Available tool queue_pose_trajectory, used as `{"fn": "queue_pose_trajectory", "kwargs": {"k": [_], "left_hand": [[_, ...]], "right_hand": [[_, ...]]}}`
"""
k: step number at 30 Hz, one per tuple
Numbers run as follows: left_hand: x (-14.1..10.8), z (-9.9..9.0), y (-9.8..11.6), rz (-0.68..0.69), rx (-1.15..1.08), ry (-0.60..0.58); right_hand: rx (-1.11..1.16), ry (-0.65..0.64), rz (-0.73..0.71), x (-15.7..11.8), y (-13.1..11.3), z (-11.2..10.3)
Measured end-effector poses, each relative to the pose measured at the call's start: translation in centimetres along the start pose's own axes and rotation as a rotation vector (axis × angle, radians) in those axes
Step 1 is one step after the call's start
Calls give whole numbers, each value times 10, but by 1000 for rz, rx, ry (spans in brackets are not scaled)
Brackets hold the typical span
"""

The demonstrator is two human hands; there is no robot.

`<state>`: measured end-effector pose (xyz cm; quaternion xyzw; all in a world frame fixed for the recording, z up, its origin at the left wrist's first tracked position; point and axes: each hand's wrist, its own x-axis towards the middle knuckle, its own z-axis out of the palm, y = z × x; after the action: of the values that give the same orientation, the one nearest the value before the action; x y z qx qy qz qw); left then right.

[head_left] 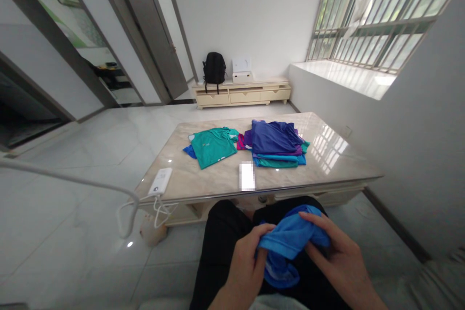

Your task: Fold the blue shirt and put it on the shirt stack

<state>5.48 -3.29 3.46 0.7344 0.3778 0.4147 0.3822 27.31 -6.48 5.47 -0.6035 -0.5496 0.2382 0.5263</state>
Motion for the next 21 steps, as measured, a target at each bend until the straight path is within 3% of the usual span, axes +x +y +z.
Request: {"fn": "queue_pose_trajectory", "kwargs": {"k": [3,9,16,21], "left_hand": [[2,-3,-5,96,98,3],[6,-6,-20,241,296,-26],[3,-13,-45,7,287,-116],[-1,-24,-58,-111,289,-99]], "right_hand": [[23,-21,54,2,-1,-1],[-91,80,125,8,3,-9],[-155,175,204,19,8,-26],[-89,262,273,29,16,-40]]}}
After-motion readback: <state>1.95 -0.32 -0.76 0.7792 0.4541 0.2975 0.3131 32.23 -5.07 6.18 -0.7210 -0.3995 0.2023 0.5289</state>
